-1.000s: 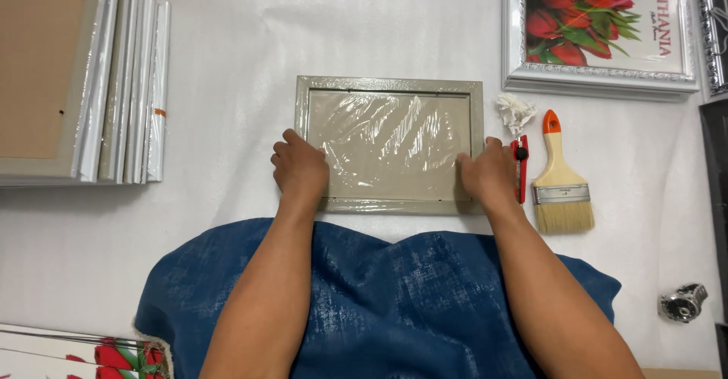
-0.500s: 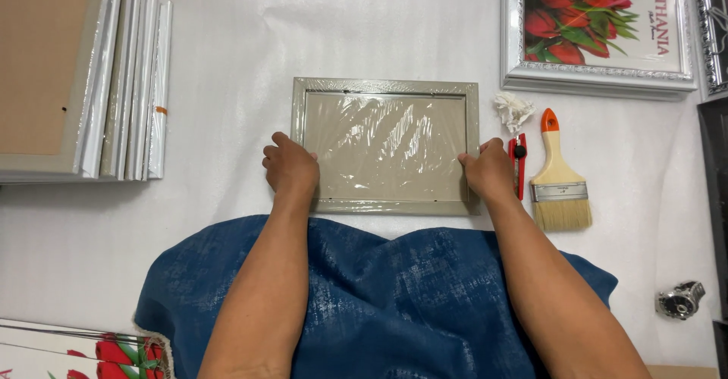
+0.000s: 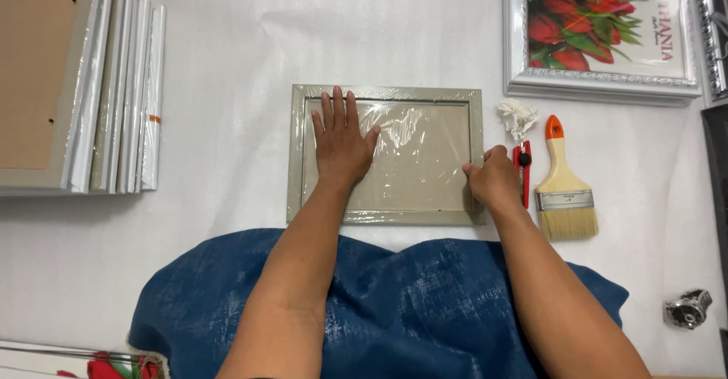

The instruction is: Cleaning a picture frame and assembling it with artwork and a backing board

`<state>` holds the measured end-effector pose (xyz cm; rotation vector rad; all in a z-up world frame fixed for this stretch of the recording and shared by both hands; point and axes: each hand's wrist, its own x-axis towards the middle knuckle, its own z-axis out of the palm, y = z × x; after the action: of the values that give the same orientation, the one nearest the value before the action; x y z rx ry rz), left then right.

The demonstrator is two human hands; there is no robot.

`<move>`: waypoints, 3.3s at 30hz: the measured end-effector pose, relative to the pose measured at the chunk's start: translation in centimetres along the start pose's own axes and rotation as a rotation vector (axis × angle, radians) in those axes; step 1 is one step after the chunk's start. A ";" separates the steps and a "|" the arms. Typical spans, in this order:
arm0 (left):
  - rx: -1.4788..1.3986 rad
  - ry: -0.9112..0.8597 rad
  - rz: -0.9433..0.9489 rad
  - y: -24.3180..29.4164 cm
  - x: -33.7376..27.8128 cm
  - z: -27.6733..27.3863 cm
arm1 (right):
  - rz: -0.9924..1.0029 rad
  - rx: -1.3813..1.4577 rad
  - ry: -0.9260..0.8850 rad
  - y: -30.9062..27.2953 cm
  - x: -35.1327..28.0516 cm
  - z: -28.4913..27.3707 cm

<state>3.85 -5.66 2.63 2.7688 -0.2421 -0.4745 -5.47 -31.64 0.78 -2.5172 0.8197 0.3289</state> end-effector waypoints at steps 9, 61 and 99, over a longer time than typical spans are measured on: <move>0.048 0.107 0.030 -1.2 1.1 3.4 | -0.413 -0.061 0.034 -11.1 -2.2 -0.3; 0.109 -0.222 -0.074 -1.9 -6.2 0.9 | -0.394 -0.465 -0.262 -5.2 -5.8 -0.4; -0.955 -0.247 0.650 25.3 -21.6 -0.6 | -0.237 0.780 0.605 14.7 -26.2 -13.7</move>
<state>-18.83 -24.48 18.08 1.5867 -0.7186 -0.5541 -33.98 -36.06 16.72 -1.9135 0.6590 -0.7312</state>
